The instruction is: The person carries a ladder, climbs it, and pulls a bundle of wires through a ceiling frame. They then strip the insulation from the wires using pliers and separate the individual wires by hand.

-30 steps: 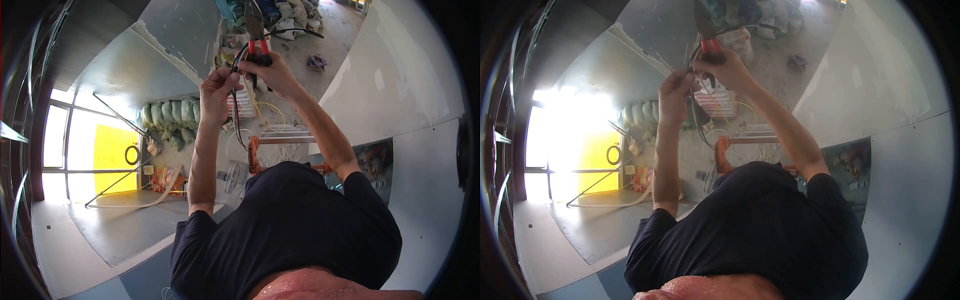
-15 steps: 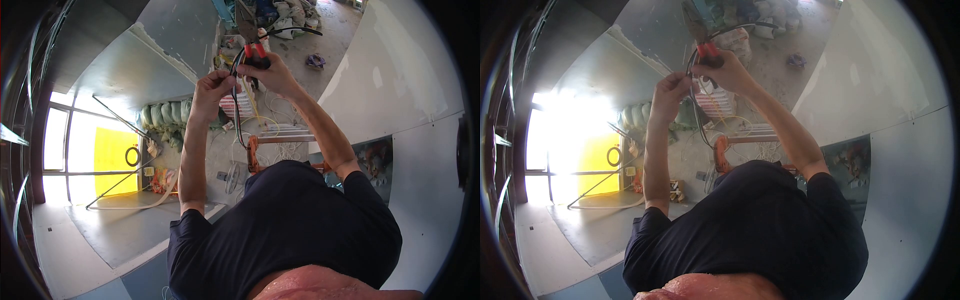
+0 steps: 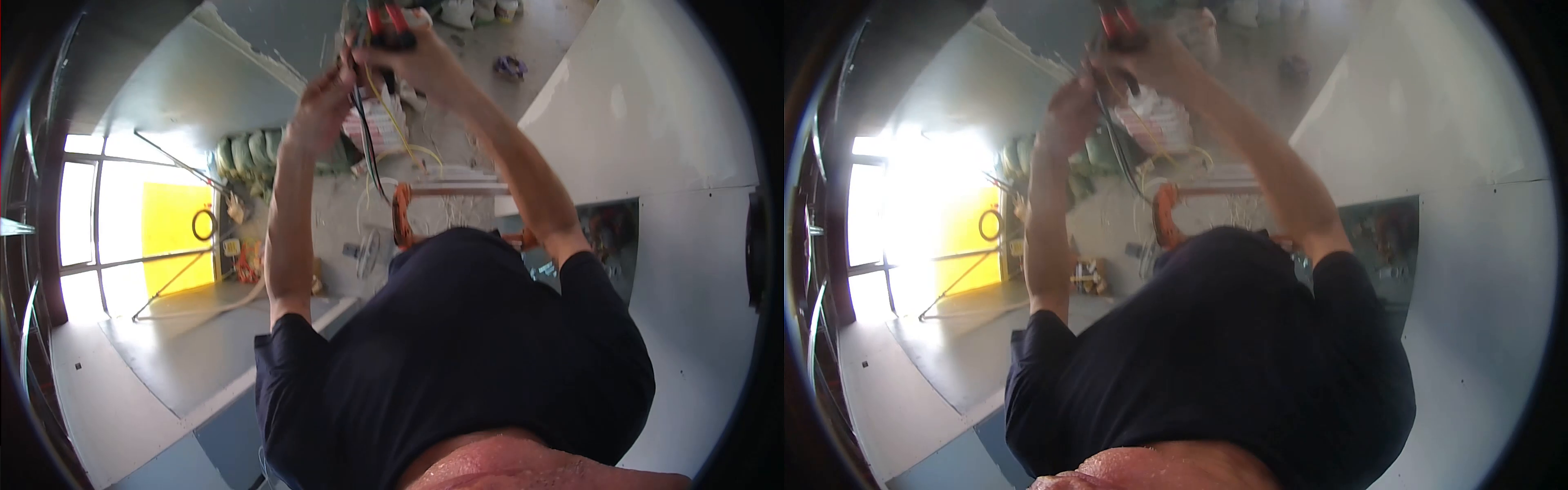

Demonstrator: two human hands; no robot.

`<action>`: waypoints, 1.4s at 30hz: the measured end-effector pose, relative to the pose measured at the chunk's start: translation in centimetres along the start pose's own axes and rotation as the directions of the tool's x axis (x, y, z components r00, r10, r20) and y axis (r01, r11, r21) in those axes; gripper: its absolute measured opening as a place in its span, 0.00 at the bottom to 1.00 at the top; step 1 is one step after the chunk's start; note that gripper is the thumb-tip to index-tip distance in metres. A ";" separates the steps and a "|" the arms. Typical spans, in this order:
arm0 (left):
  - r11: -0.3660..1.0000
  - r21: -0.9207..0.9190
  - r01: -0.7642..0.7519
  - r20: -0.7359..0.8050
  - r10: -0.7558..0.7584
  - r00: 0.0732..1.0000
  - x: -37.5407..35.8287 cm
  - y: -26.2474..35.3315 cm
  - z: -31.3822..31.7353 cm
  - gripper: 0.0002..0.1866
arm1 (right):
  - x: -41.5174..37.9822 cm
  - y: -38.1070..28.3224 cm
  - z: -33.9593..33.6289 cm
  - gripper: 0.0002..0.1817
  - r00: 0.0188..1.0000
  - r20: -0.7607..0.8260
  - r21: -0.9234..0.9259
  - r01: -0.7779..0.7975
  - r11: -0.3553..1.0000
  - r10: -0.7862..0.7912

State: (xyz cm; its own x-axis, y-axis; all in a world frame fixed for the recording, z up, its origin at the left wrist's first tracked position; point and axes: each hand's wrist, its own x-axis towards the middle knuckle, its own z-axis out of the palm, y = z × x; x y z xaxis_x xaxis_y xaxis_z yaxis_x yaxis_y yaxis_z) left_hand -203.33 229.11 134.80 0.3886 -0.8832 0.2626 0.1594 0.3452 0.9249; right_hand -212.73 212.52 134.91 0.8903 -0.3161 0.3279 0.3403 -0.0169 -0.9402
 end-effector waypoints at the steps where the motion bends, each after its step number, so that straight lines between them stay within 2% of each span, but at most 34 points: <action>1: 1.000 -0.016 0.026 -0.023 -0.026 0.999 -0.1 -0.4 -0.1 0.18 | 0.8 -0.7 0.2 0.10 0.997 0.022 -0.017 -0.073 0.997 0.073; 2: 0.996 0.016 0.087 -0.059 -0.086 0.995 -0.1 -0.8 -0.3 0.17 | 0.9 -2.4 1.0 0.10 0.994 0.024 -0.005 -0.103 0.995 0.103; 4: 0.989 0.049 0.140 -0.091 -0.135 0.987 -0.6 -1.5 -1.8 0.16 | 1.6 -6.4 2.6 0.07 0.953 -0.193 0.002 -0.239 0.971 0.235; 6: 0.978 0.021 0.206 -0.112 -0.202 0.973 -1.6 -2.4 -4.7 0.14 | 2.5 -6.7 2.3 0.07 0.955 -0.192 0.015 -0.228 0.973 0.227; 7: 0.978 0.028 0.206 -0.292 -0.189 0.938 -1.5 -1.5 -5.2 0.12 | 3.0 -6.7 2.2 0.07 0.956 -0.195 0.029 -0.217 0.976 0.218; 8: 0.978 0.024 0.205 -0.295 -0.189 0.937 -1.2 -0.4 -6.2 0.12 | 3.1 -6.5 2.1 0.07 0.956 -0.192 0.027 -0.220 0.975 0.221; 10: 0.958 0.208 0.195 -0.378 -0.105 0.920 -0.3 2.2 -8.3 0.14 | 3.3 -5.6 1.6 0.05 0.951 -0.250 -0.096 -0.209 0.973 0.180; 11: 0.958 0.211 0.192 -0.384 -0.099 0.918 0.2 3.4 -8.8 0.14 | 4.3 -1.4 -0.7 0.02 0.998 0.059 0.212 -0.022 0.977 0.010; 12: 0.958 0.229 0.175 -0.399 -0.071 0.914 0.5 4.9 -9.2 0.15 | 3.8 -1.5 -1.0 0.02 0.998 0.066 0.213 -0.019 0.977 0.005; 14: 0.954 0.253 0.159 -0.417 -0.041 0.908 1.1 6.8 -10.0 0.16 | 1.8 -2.4 -0.7 0.05 0.984 -0.010 0.010 -0.179 0.984 0.179; 15: 0.948 0.271 0.169 -0.378 -0.057 0.924 1.3 7.8 -10.3 0.17 | 1.0 -2.8 -0.4 0.07 0.972 -0.044 -0.091 -0.234 0.968 0.231; 16: 0.940 0.291 0.176 -0.338 -0.070 0.938 1.7 8.6 -10.6 0.18 | 0.7 -1.8 -0.9 0.07 0.974 -0.039 -0.088 -0.224 0.971 0.221; 17: 0.932 0.318 0.173 -0.361 -0.050 0.931 2.1 9.0 -10.9 0.16 | 0.1 -0.2 -1.5 0.02 0.982 -0.005 -0.143 -0.188 0.972 0.189; 18: 0.891 0.401 0.214 -0.405 -0.037 0.914 2.3 9.0 -10.7 0.15 | -0.2 1.6 -2.3 0.08 0.989 0.030 -0.192 -0.138 0.972 0.147; 19: 0.837 0.493 0.237 -0.437 0.002 0.900 2.6 9.7 -10.3 0.14 | -1.1 2.1 -2.2 0.07 0.989 0.038 -0.176 -0.137 0.975 0.145; 20: 0.871 0.421 0.255 -0.488 -0.019 0.873 2.4 10.4 -9.6 0.12 | -1.6 1.6 -1.7 0.06 0.994 0.047 -0.173 -0.093 0.981 0.102; 21: 0.854 0.426 0.299 -0.539 -0.026 0.842 2.5 11.4 -8.4 0.13 | -2.0 0.7 -1.2 0.03 0.994 0.028 -0.190 -0.101 0.977 0.108; 22: 0.874 0.394 0.284 -0.543 -0.028 0.840 2.8 11.7 -8.0 0.12 | -1.7 2.1 -1.2 0.02 0.989 -0.005 -0.189 -0.144 0.971 0.145; 23: 0.868 0.422 0.263 -0.492 -0.025 0.870 3.1 12.1 -7.4 0.10 | -1.7 1.8 -0.5 0.03 0.996 -0.004 -0.039 -0.088 0.995 0.088; 24: 0.869 0.443 0.220 -0.437 -0.005 0.899 3.4 12.3 -6.7 0.08 | -2.0 -0.5 0.3 0.04 0.983 -0.027 -0.001 -0.179 0.984 0.179; 26: 0.867 0.453 0.209 -0.415 -0.002 0.910 3.4 13.7 -5.2 0.09 | -1.0 -1.0 1.6 0.05 0.986 -0.050 0.056 -0.157 0.986 0.160; 29: 0.877 0.467 0.111 -0.294 0.036 0.955 2.1 15.8 -3.1 0.12 | 0.0 -2.8 3.4 0.07 0.994 -0.089 0.235 -0.042 0.971 0.065; 30: 0.871 0.485 0.075 -0.268 0.066 0.961 1.7 16.3 -2.7 0.12 | 0.4 -3.8 4.0 0.07 0.995 -0.094 0.223 -0.004 0.975 0.026; 32: 0.867 0.497 0.040 -0.278 0.115 0.954 2.6 15.5 -0.4 0.13 | 0.8 -5.1 2.6 0.07 0.989 -0.140 0.356 0.089 0.930 -0.041; 34: 0.883 0.470 0.009 -0.260 0.129 0.957 2.9 15.0 1.3 0.14 | 2.0 -5.5 2.5 0.06 0.983 -0.160 0.370 0.143 0.918 -0.089; 36: 0.828 0.555 -0.080 -0.283 0.278 0.918 2.9 15.6 3.2 0.14 | 3.3 -7.6 3.6 0.04 0.947 -0.242 0.372 0.290 0.882 -0.210; 37: 0.838 0.543 -0.059 -0.296 0.257 0.920 2.9 15.8 3.8 0.14 | 3.7 -9.1 4.1 0.06 0.933 -0.261 0.355 0.333 0.873 -0.250; 41: 0.646 0.753 -0.125 -0.156 0.360 0.920 3.3 15.1 4.7 0.12 | 4.6 -13.1 4.0 0.14 0.901 -0.276 0.349 0.418 0.839 -0.334; 42: 0.664 0.742 -0.095 -0.181 0.334 0.925 3.0 15.0 5.3 0.12 | 4.8 -13.5 3.6 0.16 0.891 -0.262 0.320 0.443 0.837 -0.372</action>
State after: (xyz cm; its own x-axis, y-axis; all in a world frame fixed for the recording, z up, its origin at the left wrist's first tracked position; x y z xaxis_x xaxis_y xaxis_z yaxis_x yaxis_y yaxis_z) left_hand -204.53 229.96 150.94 0.5767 -0.6442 0.5024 -0.6042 0.0775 0.7930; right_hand -211.91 214.67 149.49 0.5870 -0.5240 0.6171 0.7765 0.1489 -0.6122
